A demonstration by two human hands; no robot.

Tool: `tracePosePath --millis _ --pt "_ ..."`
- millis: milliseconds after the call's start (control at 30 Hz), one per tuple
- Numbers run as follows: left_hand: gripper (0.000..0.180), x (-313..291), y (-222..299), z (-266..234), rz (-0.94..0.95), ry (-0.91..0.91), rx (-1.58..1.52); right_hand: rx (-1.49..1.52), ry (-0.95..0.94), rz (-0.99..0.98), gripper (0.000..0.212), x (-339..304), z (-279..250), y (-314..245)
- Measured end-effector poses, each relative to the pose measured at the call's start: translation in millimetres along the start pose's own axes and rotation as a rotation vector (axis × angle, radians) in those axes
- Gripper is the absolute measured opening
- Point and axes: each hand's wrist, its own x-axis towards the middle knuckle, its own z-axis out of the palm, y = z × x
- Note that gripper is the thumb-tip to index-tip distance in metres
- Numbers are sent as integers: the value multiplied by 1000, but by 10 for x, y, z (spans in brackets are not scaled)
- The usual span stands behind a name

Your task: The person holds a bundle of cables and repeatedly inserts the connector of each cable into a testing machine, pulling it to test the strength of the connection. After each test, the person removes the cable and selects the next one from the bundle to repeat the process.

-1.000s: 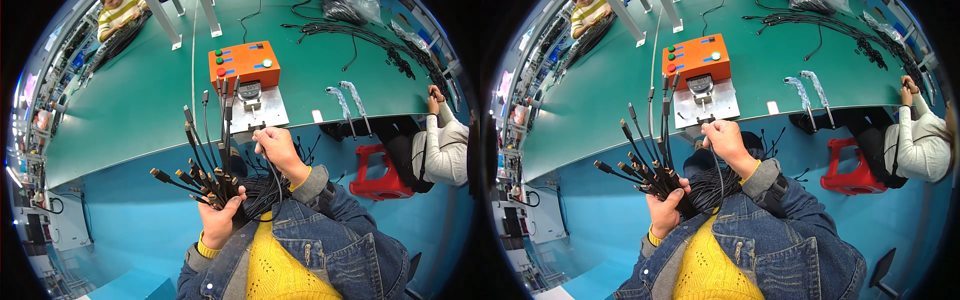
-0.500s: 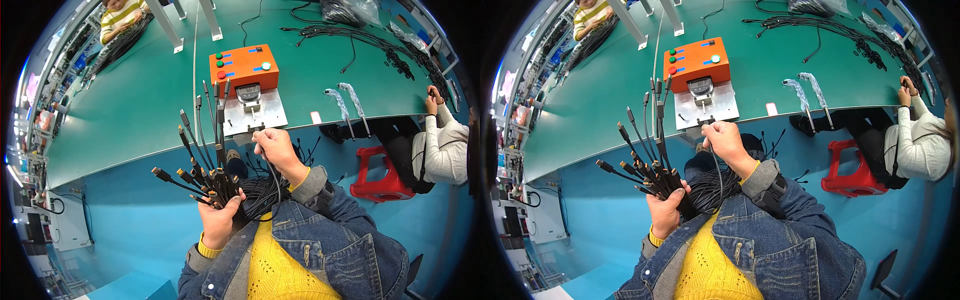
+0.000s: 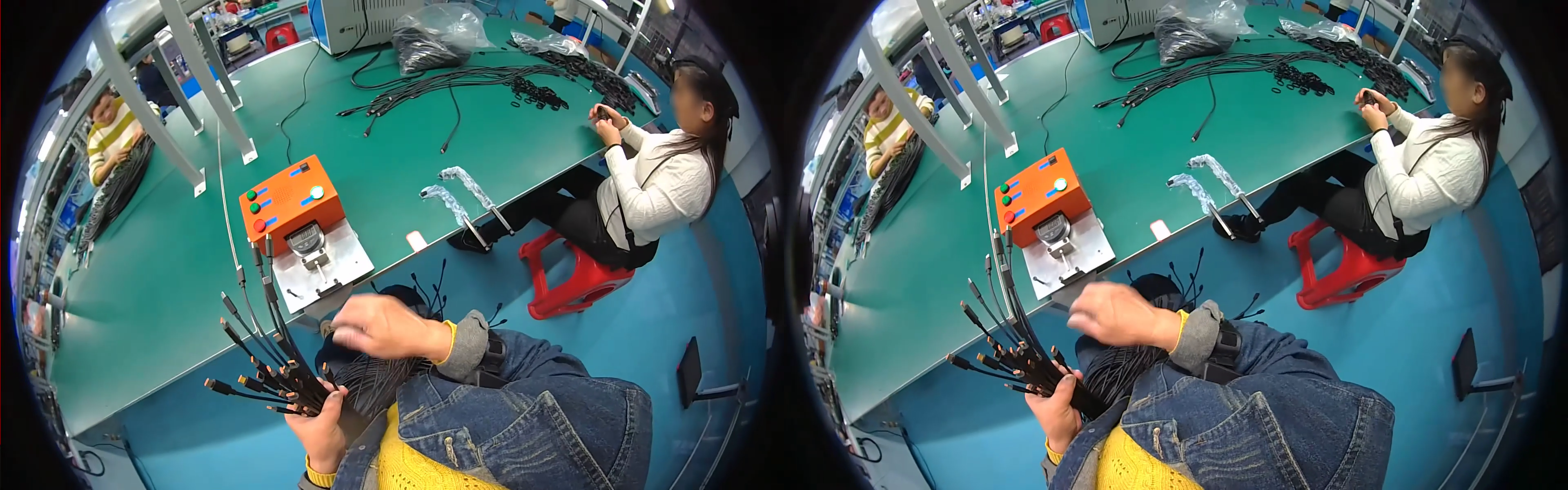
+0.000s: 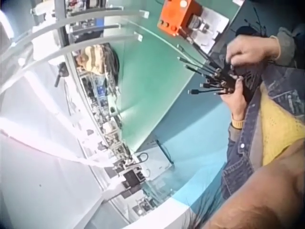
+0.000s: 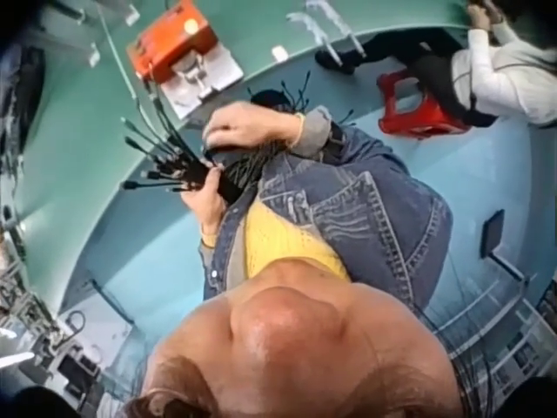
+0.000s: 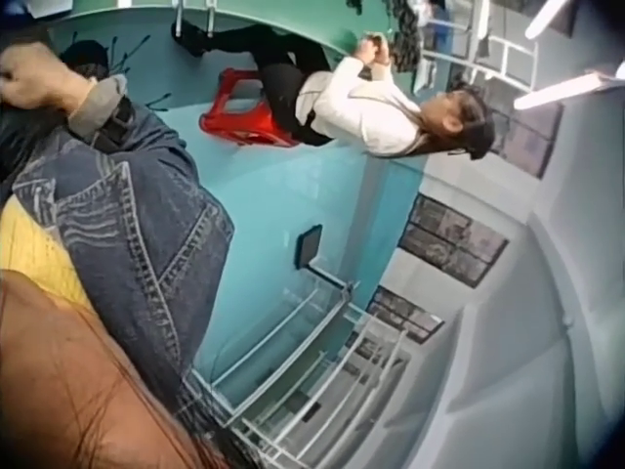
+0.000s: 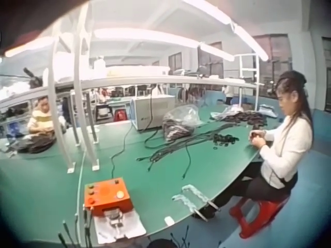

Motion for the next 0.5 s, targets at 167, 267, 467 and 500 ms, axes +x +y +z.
tracePosePath --millis 167,267,467,500 --pt "22 49 0 41 40 0 84 753 -265 40 17 69 82 -329" --pt "20 28 28 77 43 57 87 822 -184 146 14 79 97 -336" --pt "18 138 60 213 79 80 74 1184 -275 452 11 90 57 -399" --pt "18 150 64 199 73 131 94 1216 -322 459 11 63 94 -353"
